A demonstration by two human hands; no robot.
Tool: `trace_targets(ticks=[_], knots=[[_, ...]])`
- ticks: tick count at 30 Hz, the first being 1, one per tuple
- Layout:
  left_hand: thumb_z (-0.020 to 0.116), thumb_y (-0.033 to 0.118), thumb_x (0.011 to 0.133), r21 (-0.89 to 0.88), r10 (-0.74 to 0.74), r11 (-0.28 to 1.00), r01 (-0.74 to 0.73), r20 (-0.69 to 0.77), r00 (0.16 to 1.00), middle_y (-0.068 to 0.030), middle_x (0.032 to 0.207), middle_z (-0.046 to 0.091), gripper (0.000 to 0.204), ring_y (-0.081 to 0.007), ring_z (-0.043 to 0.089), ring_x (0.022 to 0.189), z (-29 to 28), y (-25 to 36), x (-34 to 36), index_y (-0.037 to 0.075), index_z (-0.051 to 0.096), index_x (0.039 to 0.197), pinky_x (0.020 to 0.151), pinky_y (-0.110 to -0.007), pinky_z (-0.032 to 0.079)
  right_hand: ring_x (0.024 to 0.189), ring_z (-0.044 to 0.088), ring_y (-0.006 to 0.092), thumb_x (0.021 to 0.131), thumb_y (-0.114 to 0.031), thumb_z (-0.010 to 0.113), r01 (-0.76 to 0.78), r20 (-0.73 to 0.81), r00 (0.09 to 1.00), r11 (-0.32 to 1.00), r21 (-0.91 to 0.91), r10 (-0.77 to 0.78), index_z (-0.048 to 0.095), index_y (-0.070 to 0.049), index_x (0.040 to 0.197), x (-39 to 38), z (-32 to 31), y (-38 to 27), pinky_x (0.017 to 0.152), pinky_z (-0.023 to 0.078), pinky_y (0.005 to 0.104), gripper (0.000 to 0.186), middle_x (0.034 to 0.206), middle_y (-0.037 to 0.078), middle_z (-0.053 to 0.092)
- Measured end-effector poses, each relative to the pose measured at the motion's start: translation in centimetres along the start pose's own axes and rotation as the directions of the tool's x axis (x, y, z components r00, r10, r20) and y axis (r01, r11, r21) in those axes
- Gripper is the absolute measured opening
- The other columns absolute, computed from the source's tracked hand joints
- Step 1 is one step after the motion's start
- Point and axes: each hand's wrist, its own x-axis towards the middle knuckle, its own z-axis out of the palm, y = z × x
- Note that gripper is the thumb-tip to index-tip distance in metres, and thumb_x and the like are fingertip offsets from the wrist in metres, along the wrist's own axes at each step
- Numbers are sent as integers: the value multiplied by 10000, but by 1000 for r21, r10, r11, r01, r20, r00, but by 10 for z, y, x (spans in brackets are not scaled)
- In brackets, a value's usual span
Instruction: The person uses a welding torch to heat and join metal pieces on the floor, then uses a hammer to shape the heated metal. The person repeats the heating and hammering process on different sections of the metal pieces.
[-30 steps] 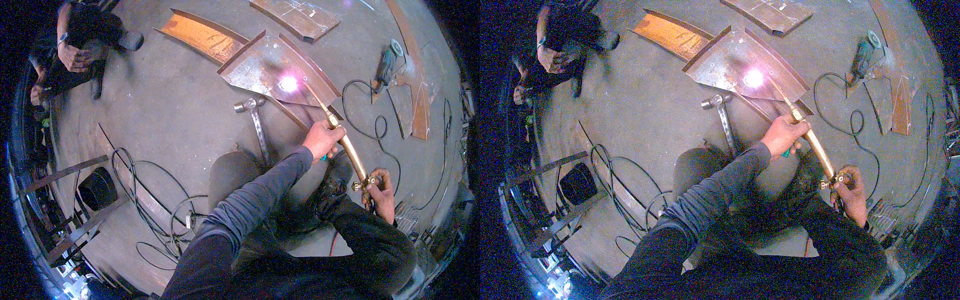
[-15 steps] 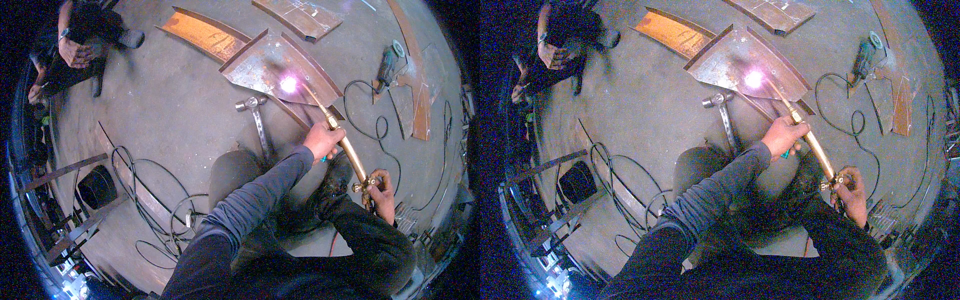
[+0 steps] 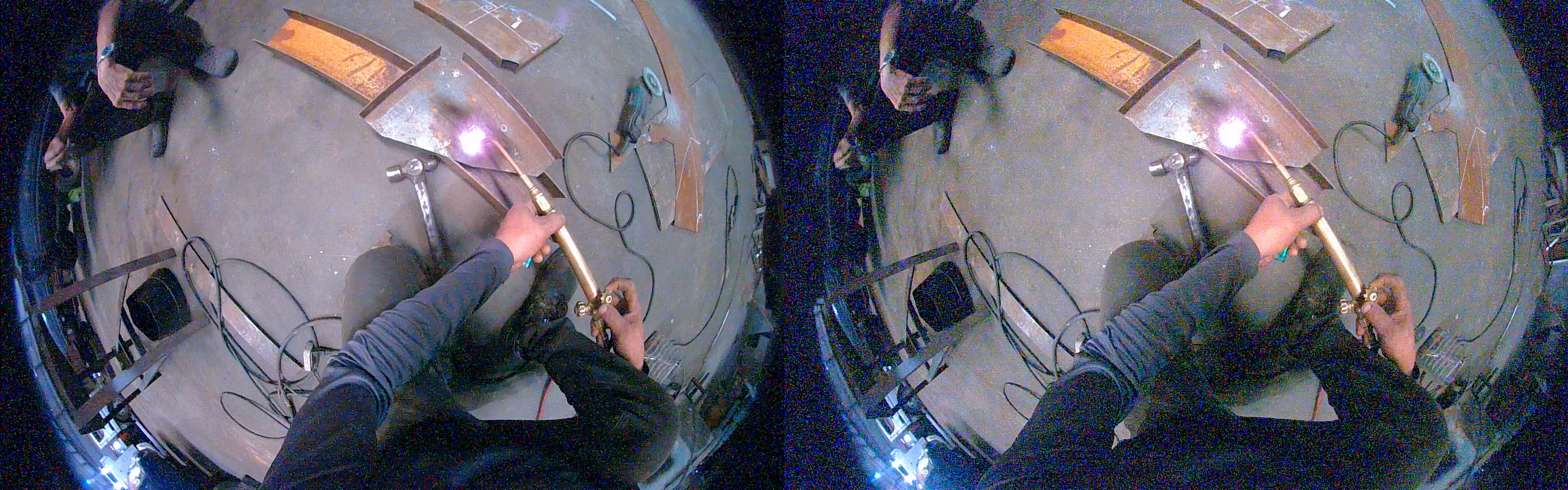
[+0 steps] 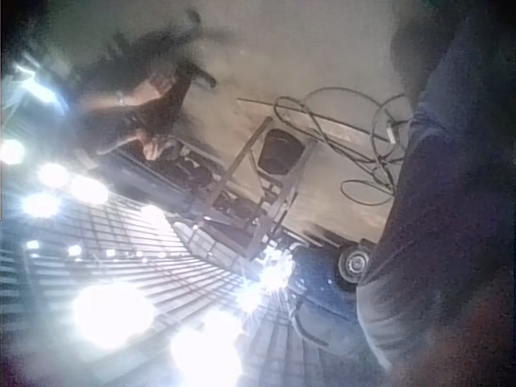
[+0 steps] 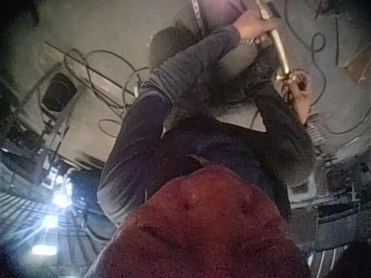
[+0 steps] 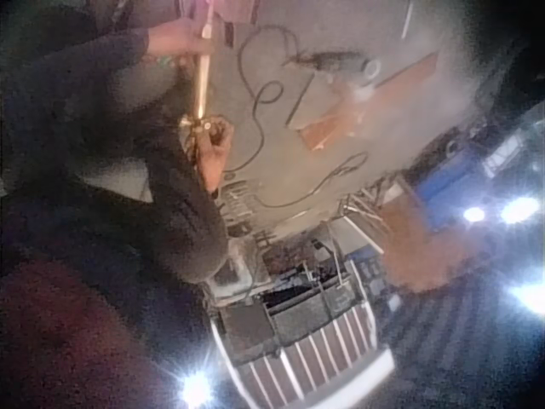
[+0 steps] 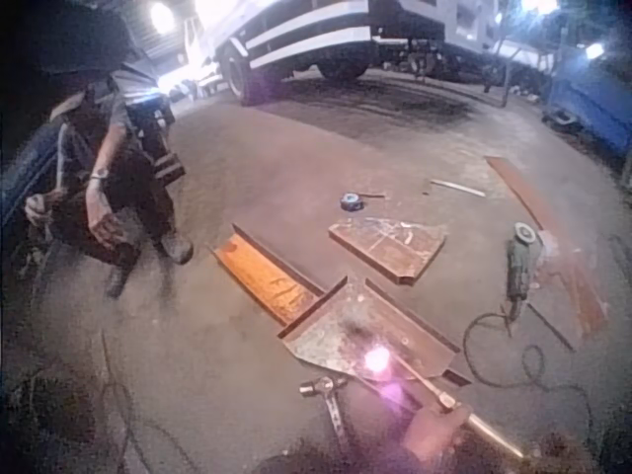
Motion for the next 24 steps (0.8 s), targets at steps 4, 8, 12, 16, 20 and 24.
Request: trace_targets(ticks=[4,8,12,16,20,24], knots=[[661,297,936,-8,2,1000,-3,-8,1000,-85,883,683,348,-129,590,545,0,-1,-1,-30,654,1053,397,-273,457,561,587,120,895,-51,648,22,25,999,1000,10,-22,495,-118,1126,0,-2,3,458,445,252,285,803,30,607],[657,292,933,-20,19,1000,-19,-11,1000,-90,877,680,345,-137,592,546,-1,-2,-3,-34,648,1047,398,-276,461,557,587,120,896,-50,652,41,30,999,999,21,-41,494,-121,1157,2,-2,6,449,442,246,313,803,28,605],[652,284,935,-9,1,1000,-1,6,1000,-90,884,677,331,-141,592,550,-1,1,-2,-31,642,1038,398,-278,463,555,592,124,897,-53,655,22,12,1000,1000,4,-22,494,-120,1171,1,-5,7,436,438,242,325,814,32,611],[652,286,940,-16,24,1000,-25,-15,1000,-80,886,673,324,-136,589,553,2,1,-2,-20,638,1042,396,-281,463,552,592,124,901,-55,651,32,18,999,999,21,-32,495,-123,1171,3,-7,12,428,433,239,320,824,35,616],[654,303,944,-27,10,1000,-11,-9,1000,-67,897,673,327,-124,581,556,2,0,1,-5,640,1052,403,-278,464,558,590,122,902,-60,650,-5,-6,1000,1000,8,5,499,-131,1176,3,-7,9,440,438,243,321,832,32,613],[651,312,950,-25,8,1000,-8,-10,1000,-60,902,673,326,-114,577,563,3,1,1,4,643,1058,411,-274,464,571,589,123,898,-74,663,-8,-10,1000,1000,-3,8,505,-135,1176,3,-7,10,456,444,251,326,850,35,618]])
